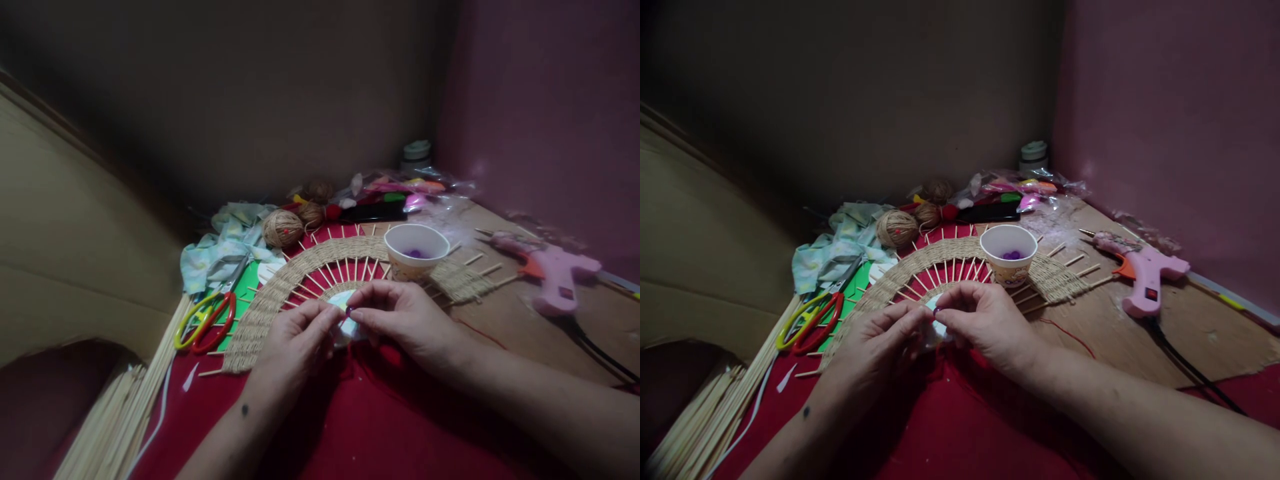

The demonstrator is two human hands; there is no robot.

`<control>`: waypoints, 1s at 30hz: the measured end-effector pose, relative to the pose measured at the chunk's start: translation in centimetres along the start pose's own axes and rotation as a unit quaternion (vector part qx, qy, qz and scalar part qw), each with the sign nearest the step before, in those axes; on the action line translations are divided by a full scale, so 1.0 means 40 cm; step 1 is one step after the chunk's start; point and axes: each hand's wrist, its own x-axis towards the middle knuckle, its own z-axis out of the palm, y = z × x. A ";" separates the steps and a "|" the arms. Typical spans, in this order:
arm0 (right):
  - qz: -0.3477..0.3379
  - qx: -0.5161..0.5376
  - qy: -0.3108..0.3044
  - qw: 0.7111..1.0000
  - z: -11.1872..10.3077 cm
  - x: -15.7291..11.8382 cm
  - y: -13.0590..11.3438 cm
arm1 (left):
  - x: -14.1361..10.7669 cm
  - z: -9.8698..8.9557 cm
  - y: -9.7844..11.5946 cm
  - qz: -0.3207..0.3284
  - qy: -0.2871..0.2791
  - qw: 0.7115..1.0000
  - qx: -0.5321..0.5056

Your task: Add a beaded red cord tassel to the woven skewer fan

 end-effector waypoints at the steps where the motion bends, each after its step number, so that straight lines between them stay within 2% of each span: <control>1: -0.001 0.004 0.002 1.000 0.000 0.000 0.000 | 0.000 0.000 0.001 0.009 0.005 1.000 0.008; 4: -0.014 0.008 0.004 1.000 -0.002 0.000 0.004 | 0.000 0.001 0.007 0.012 -0.004 1.000 0.016; 10: -0.025 -0.004 0.000 1.000 -0.006 0.001 0.009 | -0.011 0.005 0.021 -0.029 -0.023 0.999 -0.006; 16: -0.016 0.001 0.000 1.000 -0.003 0.000 0.000 | -0.006 0.001 0.015 -0.007 -0.002 1.000 -0.013; 30: -0.014 -0.015 -0.011 1.000 -0.004 -0.001 -0.001 | 0.000 0.003 0.014 0.001 -0.006 1.000 -0.010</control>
